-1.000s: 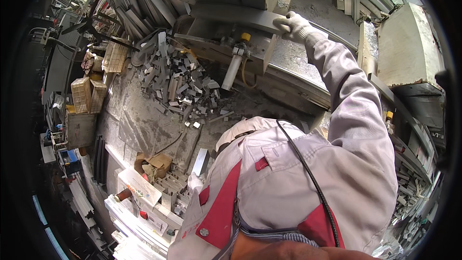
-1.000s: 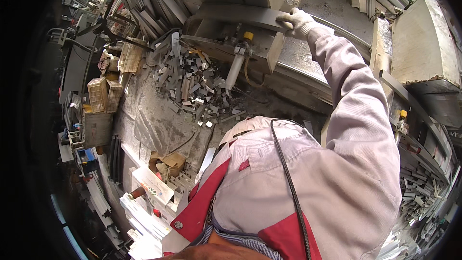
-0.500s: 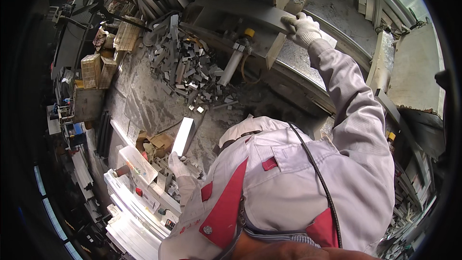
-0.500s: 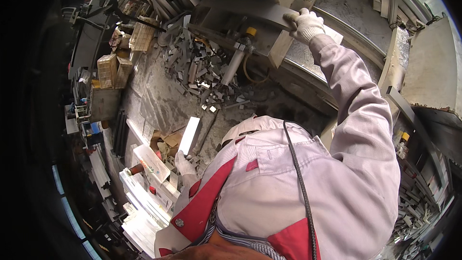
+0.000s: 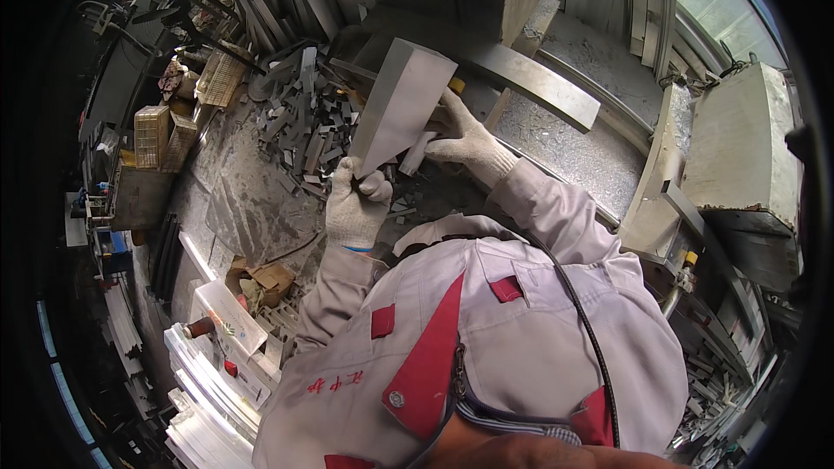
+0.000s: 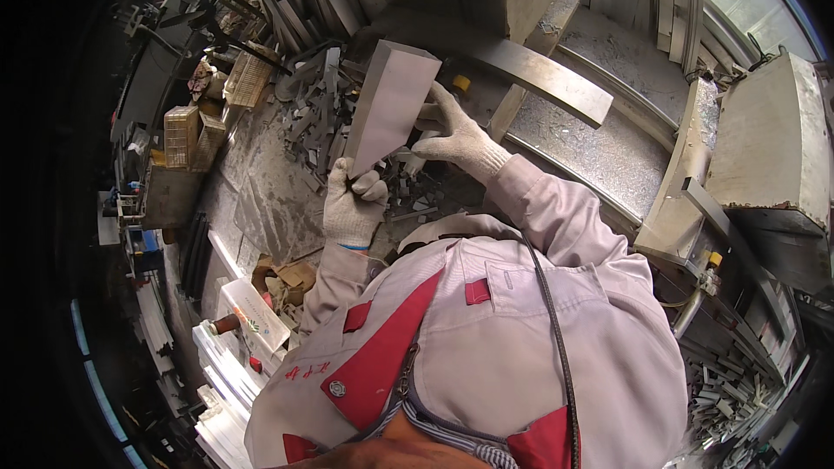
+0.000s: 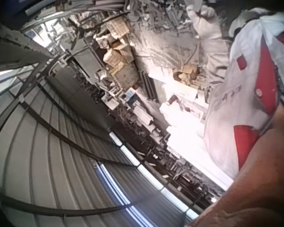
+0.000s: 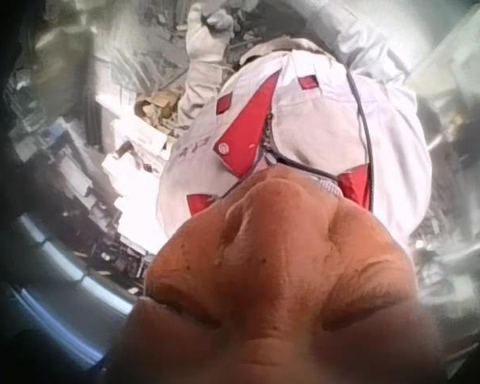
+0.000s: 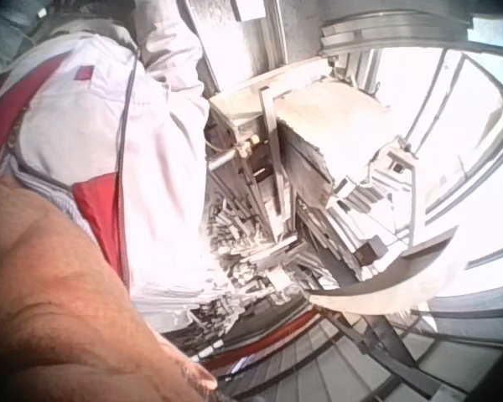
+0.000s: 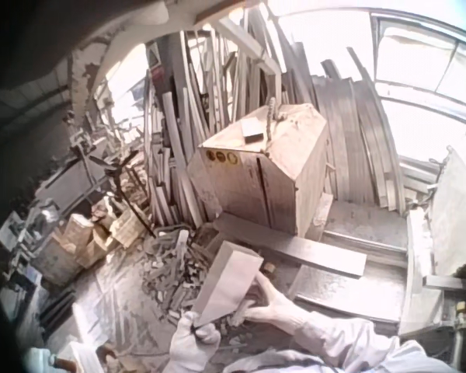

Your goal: The person picks up a metal sheet and positions it under a machine, then uses a cylindrical tool to tighten or adjust components on the machine. The person continues to manipulate the tool and machine parts, making adjustments throughout the clip.

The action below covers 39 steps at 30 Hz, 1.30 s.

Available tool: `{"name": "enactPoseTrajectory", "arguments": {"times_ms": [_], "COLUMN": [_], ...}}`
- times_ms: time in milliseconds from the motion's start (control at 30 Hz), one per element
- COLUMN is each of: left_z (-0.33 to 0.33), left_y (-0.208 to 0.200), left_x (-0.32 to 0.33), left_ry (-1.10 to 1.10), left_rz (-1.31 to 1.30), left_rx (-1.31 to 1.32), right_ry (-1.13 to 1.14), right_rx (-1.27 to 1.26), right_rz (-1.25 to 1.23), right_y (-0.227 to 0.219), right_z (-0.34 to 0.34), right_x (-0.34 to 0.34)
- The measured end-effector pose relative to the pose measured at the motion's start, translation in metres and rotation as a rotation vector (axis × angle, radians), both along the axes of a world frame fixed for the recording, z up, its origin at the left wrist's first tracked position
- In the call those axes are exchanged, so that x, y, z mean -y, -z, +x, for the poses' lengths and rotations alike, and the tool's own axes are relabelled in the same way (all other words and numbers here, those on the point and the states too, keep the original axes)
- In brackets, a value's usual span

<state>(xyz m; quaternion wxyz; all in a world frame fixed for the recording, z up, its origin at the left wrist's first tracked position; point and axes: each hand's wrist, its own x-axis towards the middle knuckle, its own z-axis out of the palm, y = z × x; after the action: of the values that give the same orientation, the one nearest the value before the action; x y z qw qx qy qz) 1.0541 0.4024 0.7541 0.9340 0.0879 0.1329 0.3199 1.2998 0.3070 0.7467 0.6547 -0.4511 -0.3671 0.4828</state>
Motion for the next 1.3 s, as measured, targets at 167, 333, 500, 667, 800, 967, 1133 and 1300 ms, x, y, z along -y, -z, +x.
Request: {"name": "enactPoseTrajectory", "arguments": {"times_ms": [167,333,500,667,800,967,1133,1300], "left_z": [0.049,0.03,-0.006,-0.043,-0.063,-0.072,-0.071,-0.069], "left_y": [0.019,0.042,0.066,0.09,0.109,0.123,0.126,0.128], "left_x": [0.018,0.01,-0.01,-0.01,-0.004,-0.002,-0.006,-0.005], "left_ry": [0.378,0.343,0.136,0.017,-0.045,-0.062,-0.062,-0.041], "left_rz": [-0.009,0.299,0.146,0.019,-0.13,-0.139,-0.143,-0.123], "left_rx": [-0.329,-0.661,-0.712,-0.719,-0.723,-0.743,-0.768,-0.753], "right_ry": [0.217,0.403,0.347,0.227,0.211,0.223,0.316,0.348], "right_rx": [-0.031,0.892,1.345,1.525,1.613,1.705,1.746,1.727], "right_rz": [0.088,-0.255,-0.571,-0.665,-0.691,-0.849,-0.643,-0.52], "right_y": [-0.018,-0.024,-0.004,0.022,0.031,0.037,0.058,0.079], "right_z": [0.008,0.097,0.133,0.135,0.132,0.125,0.133,0.142], "right_x": [0.001,-0.01,-0.045,-0.072,-0.073,-0.074,-0.07,-0.065]}}
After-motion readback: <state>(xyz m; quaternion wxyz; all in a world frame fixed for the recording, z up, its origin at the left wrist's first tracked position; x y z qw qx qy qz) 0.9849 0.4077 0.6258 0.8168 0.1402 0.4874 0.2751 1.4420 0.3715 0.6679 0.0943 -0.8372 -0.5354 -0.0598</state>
